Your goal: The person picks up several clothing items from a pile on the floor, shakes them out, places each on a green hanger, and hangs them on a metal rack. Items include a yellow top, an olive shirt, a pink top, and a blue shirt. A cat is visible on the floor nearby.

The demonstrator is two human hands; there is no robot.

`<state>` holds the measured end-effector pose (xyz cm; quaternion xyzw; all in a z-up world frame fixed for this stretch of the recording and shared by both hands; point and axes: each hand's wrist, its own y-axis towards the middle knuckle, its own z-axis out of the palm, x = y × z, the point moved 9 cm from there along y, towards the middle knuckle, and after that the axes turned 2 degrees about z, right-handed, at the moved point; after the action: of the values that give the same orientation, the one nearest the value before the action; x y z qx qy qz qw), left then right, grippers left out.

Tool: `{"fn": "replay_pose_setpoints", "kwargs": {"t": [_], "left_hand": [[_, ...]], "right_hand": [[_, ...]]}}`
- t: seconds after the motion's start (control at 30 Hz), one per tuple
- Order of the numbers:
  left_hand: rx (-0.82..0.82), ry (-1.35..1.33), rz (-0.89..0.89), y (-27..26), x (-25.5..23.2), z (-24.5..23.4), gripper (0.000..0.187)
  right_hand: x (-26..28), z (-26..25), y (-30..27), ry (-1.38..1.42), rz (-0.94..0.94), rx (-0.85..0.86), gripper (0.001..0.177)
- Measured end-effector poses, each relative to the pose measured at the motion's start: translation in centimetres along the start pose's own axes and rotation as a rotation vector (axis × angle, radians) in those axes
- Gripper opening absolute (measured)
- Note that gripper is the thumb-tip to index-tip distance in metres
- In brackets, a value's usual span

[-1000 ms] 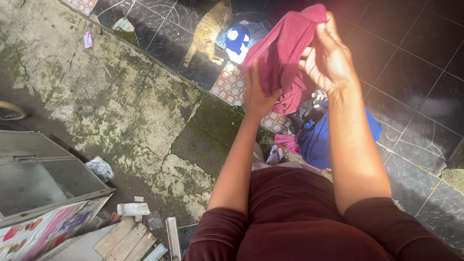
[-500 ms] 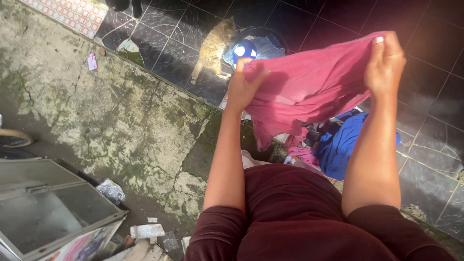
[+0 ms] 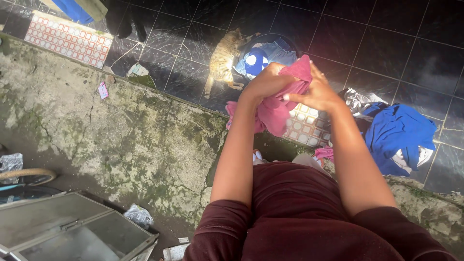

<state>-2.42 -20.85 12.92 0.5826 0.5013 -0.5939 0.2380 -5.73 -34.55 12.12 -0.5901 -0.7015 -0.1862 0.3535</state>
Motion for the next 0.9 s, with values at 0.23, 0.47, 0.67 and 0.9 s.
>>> {"fn": "replay_pose_setpoints", "kwargs": {"t": [0.23,0.47,0.67,0.9], "left_hand": [[-0.069,-0.241,0.157,-0.7,-1.2,-6.4,0.088],[0.219,0.148,0.074,1.3,7.1,0.7,0.045],[0.004,0.370,0.276,2.0,9.9,3.8,0.048],[-0.123,0.388,0.345,2.9,6.8,2.5,0.009]], "right_hand": [[-5.4,2.4,3.8,0.861,0.282,-0.283,0.018],[-4.9,3.7,3.0,1.486,0.548,-0.252,0.022],[-1.4,0.3,0.8,1.661,0.401,-0.167,0.017],[-6.8,-2.6,-2.5,1.393,0.462,-0.321,0.012]]}}
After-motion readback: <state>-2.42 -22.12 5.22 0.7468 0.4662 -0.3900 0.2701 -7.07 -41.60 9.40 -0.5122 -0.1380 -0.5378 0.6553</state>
